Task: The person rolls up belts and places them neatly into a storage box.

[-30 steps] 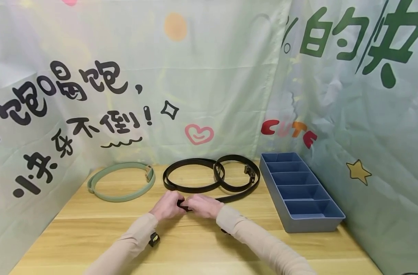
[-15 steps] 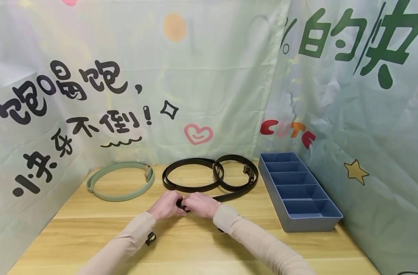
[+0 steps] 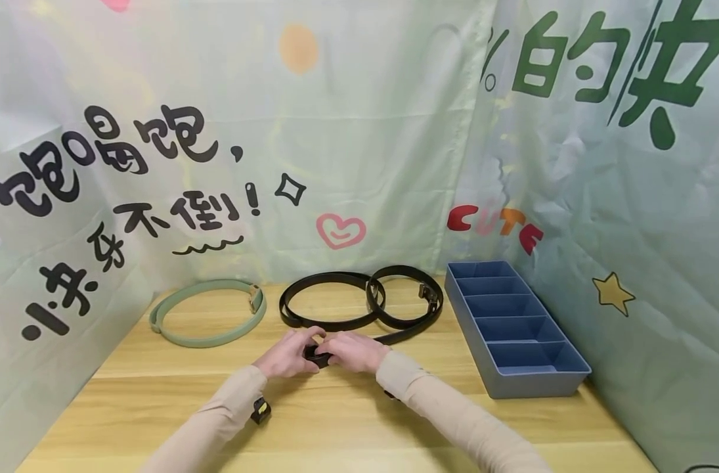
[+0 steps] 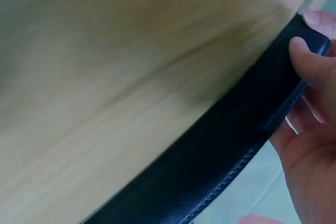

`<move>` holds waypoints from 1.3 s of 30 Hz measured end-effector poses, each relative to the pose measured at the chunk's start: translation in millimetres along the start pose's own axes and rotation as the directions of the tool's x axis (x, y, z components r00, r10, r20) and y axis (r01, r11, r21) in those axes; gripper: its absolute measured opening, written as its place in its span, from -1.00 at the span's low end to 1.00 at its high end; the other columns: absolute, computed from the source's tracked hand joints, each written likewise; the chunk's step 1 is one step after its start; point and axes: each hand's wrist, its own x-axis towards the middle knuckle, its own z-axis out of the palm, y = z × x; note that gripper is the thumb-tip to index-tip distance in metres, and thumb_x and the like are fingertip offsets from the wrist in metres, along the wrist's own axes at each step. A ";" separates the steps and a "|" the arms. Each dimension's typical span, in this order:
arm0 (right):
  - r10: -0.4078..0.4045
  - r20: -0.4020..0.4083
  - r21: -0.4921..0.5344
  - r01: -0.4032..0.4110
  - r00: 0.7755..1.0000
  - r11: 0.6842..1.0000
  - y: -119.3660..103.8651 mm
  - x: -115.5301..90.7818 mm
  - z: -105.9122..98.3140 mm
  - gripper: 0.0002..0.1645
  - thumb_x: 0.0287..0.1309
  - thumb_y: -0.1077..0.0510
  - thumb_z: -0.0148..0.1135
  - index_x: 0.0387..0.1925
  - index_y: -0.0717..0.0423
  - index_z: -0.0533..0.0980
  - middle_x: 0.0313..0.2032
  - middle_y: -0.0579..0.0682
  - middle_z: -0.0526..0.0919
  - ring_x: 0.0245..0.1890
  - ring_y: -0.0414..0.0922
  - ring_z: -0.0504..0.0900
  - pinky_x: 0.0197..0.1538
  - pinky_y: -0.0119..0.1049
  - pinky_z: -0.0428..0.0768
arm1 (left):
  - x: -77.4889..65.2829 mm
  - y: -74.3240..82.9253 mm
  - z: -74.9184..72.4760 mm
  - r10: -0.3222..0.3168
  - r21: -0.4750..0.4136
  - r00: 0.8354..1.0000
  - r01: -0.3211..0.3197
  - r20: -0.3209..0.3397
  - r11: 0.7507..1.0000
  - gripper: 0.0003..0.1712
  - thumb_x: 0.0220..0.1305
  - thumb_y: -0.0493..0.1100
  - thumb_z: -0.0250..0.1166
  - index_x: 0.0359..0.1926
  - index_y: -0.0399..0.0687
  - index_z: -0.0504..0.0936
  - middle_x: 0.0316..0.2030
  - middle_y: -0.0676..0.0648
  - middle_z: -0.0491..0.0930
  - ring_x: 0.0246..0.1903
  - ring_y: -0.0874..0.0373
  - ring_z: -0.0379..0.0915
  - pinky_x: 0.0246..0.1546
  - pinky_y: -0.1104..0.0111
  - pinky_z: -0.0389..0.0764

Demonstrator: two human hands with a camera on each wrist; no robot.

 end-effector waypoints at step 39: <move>0.117 0.054 -0.042 -0.115 0.992 0.992 -19.7 12.8 -3.2 -0.91 0.14 0.17 0.36 -0.41 -0.12 0.64 -0.44 -0.24 0.68 -0.50 -0.41 0.45 -0.38 -0.58 0.39 | 0.8 18.0 -11.5 -0.076 0.079 0.996 0.072 0.049 0.994 -0.71 -0.24 -0.11 0.64 -0.60 0.01 0.64 -0.65 0.17 0.54 -0.54 0.28 0.34 -0.43 0.44 0.40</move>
